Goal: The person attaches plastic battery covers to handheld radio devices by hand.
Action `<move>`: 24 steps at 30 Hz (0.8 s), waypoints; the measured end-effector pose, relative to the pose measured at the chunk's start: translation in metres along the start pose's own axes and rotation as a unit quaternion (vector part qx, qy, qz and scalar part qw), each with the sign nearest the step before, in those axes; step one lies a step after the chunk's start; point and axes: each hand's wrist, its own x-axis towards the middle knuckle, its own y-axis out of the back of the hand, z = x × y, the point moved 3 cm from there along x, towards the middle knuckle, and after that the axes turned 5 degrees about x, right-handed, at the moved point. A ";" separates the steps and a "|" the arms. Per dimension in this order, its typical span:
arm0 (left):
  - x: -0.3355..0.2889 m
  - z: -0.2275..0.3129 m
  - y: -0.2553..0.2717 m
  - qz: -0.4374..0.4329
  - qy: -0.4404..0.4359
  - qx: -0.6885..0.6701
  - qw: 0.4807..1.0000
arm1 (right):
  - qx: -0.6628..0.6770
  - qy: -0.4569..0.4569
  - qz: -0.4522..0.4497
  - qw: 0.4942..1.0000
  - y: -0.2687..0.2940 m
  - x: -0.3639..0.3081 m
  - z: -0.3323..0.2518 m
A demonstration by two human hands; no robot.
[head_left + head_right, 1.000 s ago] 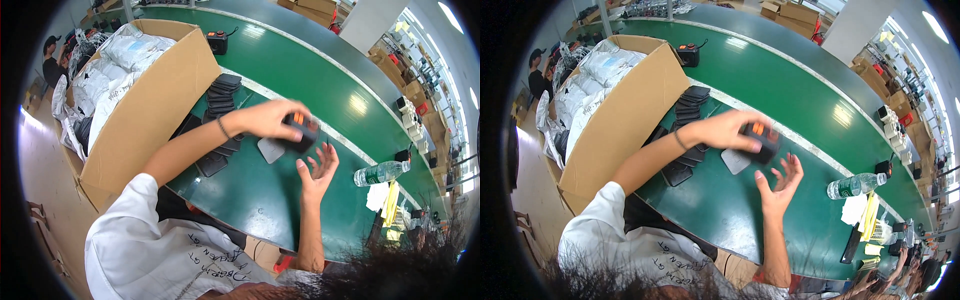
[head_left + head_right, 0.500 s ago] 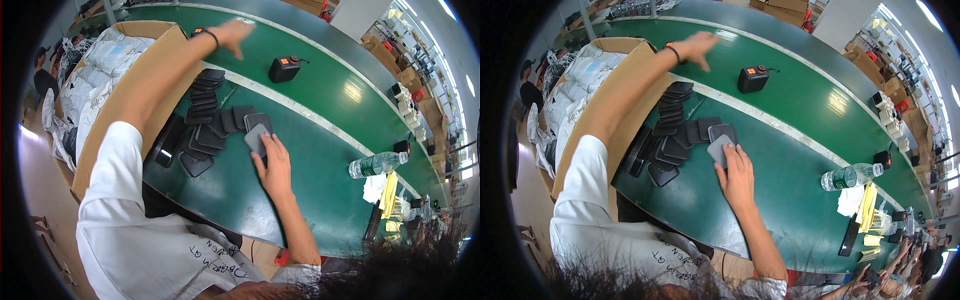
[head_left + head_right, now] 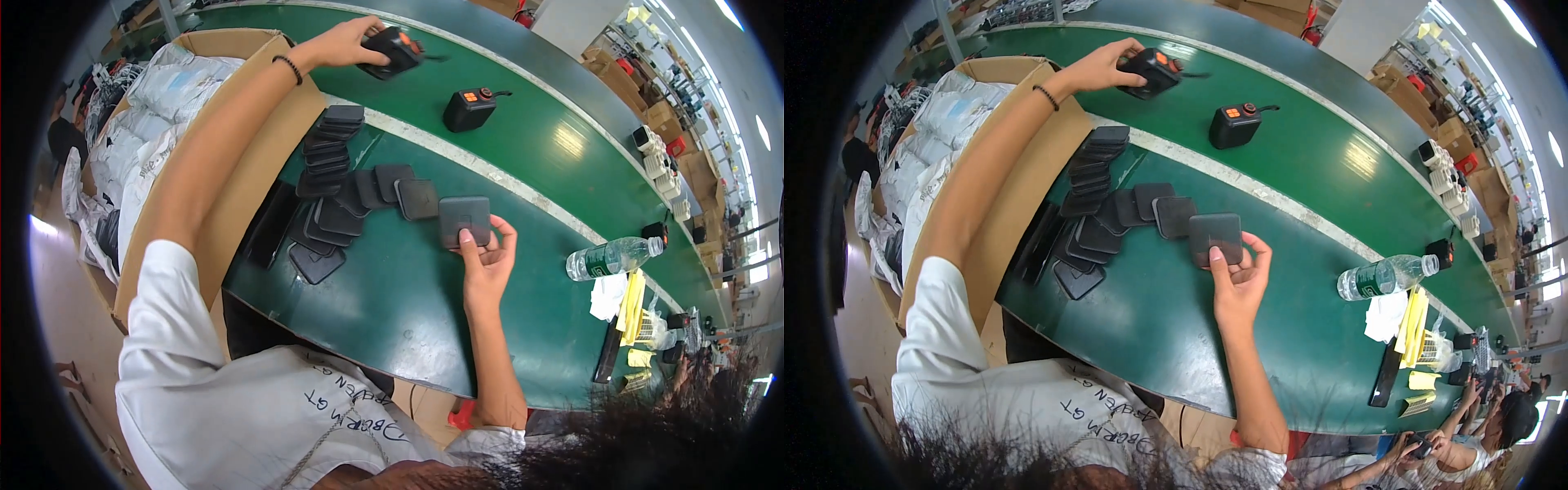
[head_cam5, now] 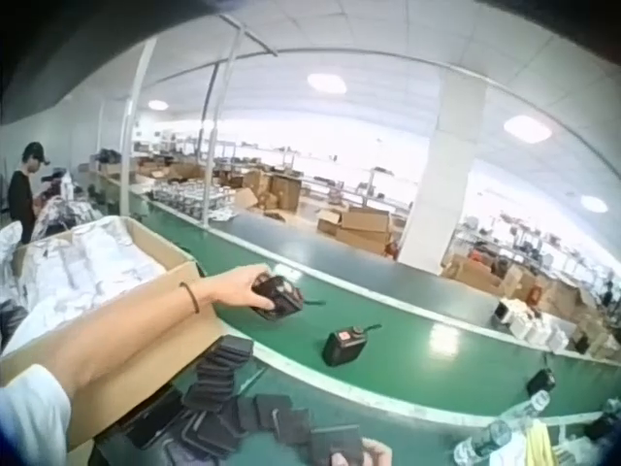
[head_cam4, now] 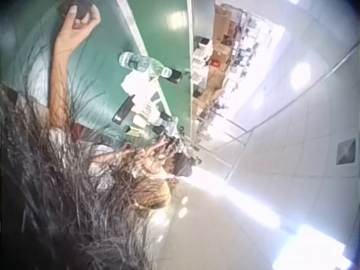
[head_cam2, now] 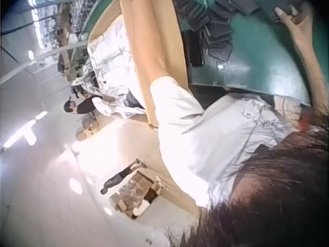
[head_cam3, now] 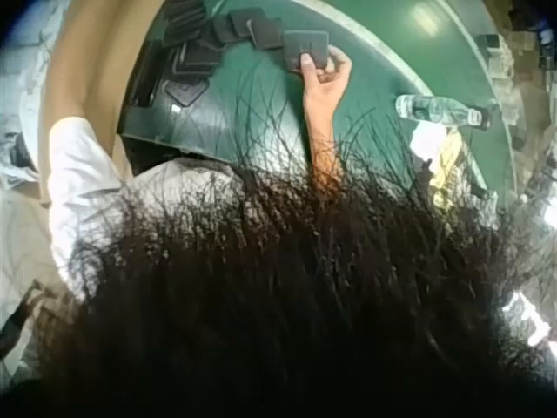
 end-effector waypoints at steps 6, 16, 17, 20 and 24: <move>-0.099 0.157 -0.052 0.010 0.078 -0.422 0.903 | 0.015 0.052 0.003 0.999 -0.002 -0.011 -0.036; -0.185 0.194 -0.112 -0.033 0.058 -0.512 0.856 | -0.074 0.096 -0.004 0.993 -0.013 -0.024 -0.028; -0.187 0.196 -0.112 -0.047 0.073 -0.522 0.848 | -0.077 0.093 -0.002 0.993 -0.015 -0.025 -0.028; -0.194 0.197 -0.122 -0.021 0.029 -0.501 0.865 | -0.099 0.090 -0.004 0.991 -0.019 -0.026 -0.025; -0.198 0.195 -0.123 -0.006 -0.001 -0.486 0.874 | -0.143 0.111 0.012 0.983 -0.021 -0.028 -0.023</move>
